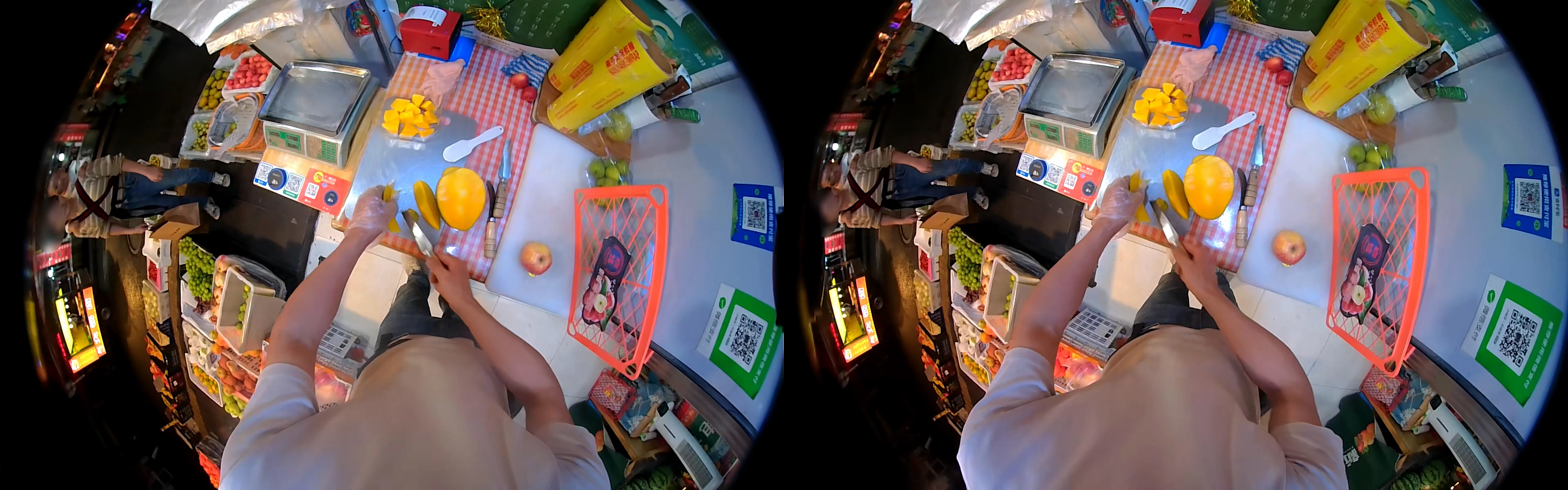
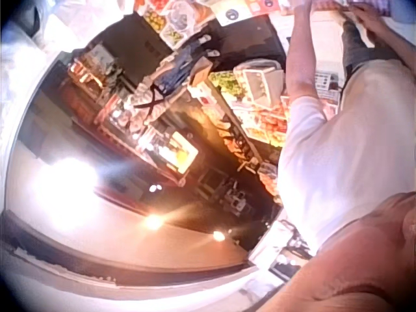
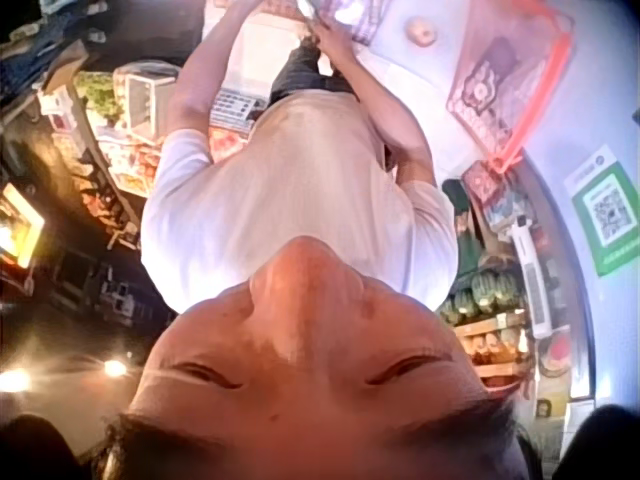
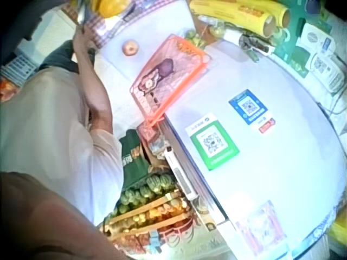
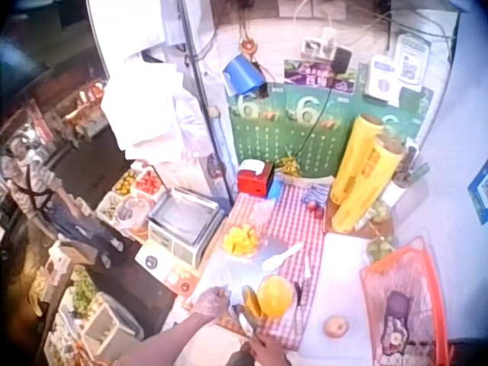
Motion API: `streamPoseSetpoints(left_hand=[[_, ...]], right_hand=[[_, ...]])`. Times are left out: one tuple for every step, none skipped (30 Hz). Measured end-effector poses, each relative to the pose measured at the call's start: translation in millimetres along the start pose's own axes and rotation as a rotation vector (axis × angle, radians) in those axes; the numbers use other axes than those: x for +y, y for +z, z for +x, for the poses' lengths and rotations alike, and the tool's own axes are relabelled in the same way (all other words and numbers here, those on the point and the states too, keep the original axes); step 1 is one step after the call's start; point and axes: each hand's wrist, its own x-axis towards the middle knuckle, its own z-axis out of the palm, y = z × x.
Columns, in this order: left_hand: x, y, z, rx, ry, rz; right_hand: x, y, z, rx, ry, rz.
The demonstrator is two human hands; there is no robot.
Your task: The person peels and slices a mango using a knife, places the fruit pieces on a tray, weighs the tray on a scale, and then wraps it in plastic wrap.
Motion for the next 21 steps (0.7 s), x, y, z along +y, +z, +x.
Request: streamPoseSetpoints(left_hand=[[-8.0, 0.8, -2.3, -0.028, 0.051, -0.031], [-15.0, 1.0, -2.5, -0.055, 0.102, -0.061], [-15.8, 3.4, -1.8, -0.099, 0.118, -0.027], [-15.4, 7.4, -1.2, -0.141, 0.133, 0.007], [-15.4, 11.2, -1.1, -0.183, 0.148, 0.041], [-13.3, 12.7, -0.6, -0.212, 0.146, -0.011], [-11.7, 14.1, -1.8, -0.24, 0.143, -0.064], [-10.3, 15.6, -3.6, -0.268, 0.139, -0.117], [-9.2, 16.6, -4.1, -0.254, 0.14, -0.139], [-8.2, 18.0, -5.1, -0.239, 0.14, -0.161], [-7.9, 18.5, -5.3, -0.225, 0.139, -0.184], [-7.2, 18.7, -4.2, -0.212, 0.12, -0.128], [-6.1, 19.1, -3.1, -0.199, 0.099, -0.073], [-5.3, 20.3, -2.4, -0.185, 0.077, -0.02], [-10.0, 21.9, 0.1, -0.18, 0.074, -0.009], [-16.9, 24.7, 2.3, -0.172, 0.069, 0.001], [-23.0, 27.6, 2.4, -0.162, 0.061, 0.009], [-21.1, 24.5, 0.4, -0.153, 0.045, -0.014], [-20.0, 21.1, -2.9, -0.14, 0.025, -0.04], [-19.6, 17.4, -7.0, -0.124, 0.002, -0.068], [-17.1, 8.3, -13.8, -0.101, -0.02, -0.085]], right_hand=[[2.5, -7.4, -11.3, -0.01, 0.116, 0.085], [3.7, -16.7, -23.7, -0.019, 0.233, 0.17], [2.8, -21.8, -30.9, -0.02, 0.352, 0.253], [1.2, -20.5, -31.8, -0.02, 0.366, 0.296], [-0.1, -18.7, -32.6, -0.021, 0.38, 0.339], [-0.8, -15.9, -32.5, -0.017, 0.39, 0.39], [-2.7, -10.8, -26.8, -0.035, 0.392, 0.409], [-3.6, -5.6, -21.3, -0.026, 0.399, 0.409], [-4.3, 0.8, -14.9, -0.016, 0.402, 0.412], [-3.9, 5.0, -9.9, -0.007, 0.406, 0.415], [-2.4, 7.1, -6.7, -0.001, 0.396, 0.432], [-3.4, 7.8, -4.1, 0.012, 0.353, 0.375], [-4.2, 8.7, -2.1, 0.023, 0.312, 0.316], [-4.4, 8.0, -1.5, 0.032, 0.271, 0.256], [-6.3, 7.3, -0.5, 0.024, 0.242, 0.233], [-8.0, 6.2, 0.1, 0.014, 0.213, 0.208], [-9.4, 4.7, 0.3, 0.0, 0.184, 0.181], [-10.6, 4.0, 1.1, -0.006, 0.165, 0.152], [-11.7, 3.2, 1.6, -0.017, 0.146, 0.12], [-13.1, 2.4, 2.2, -0.033, 0.127, 0.084], [-16.4, 2.5, 2.1, -0.062, 0.119, 0.059]])
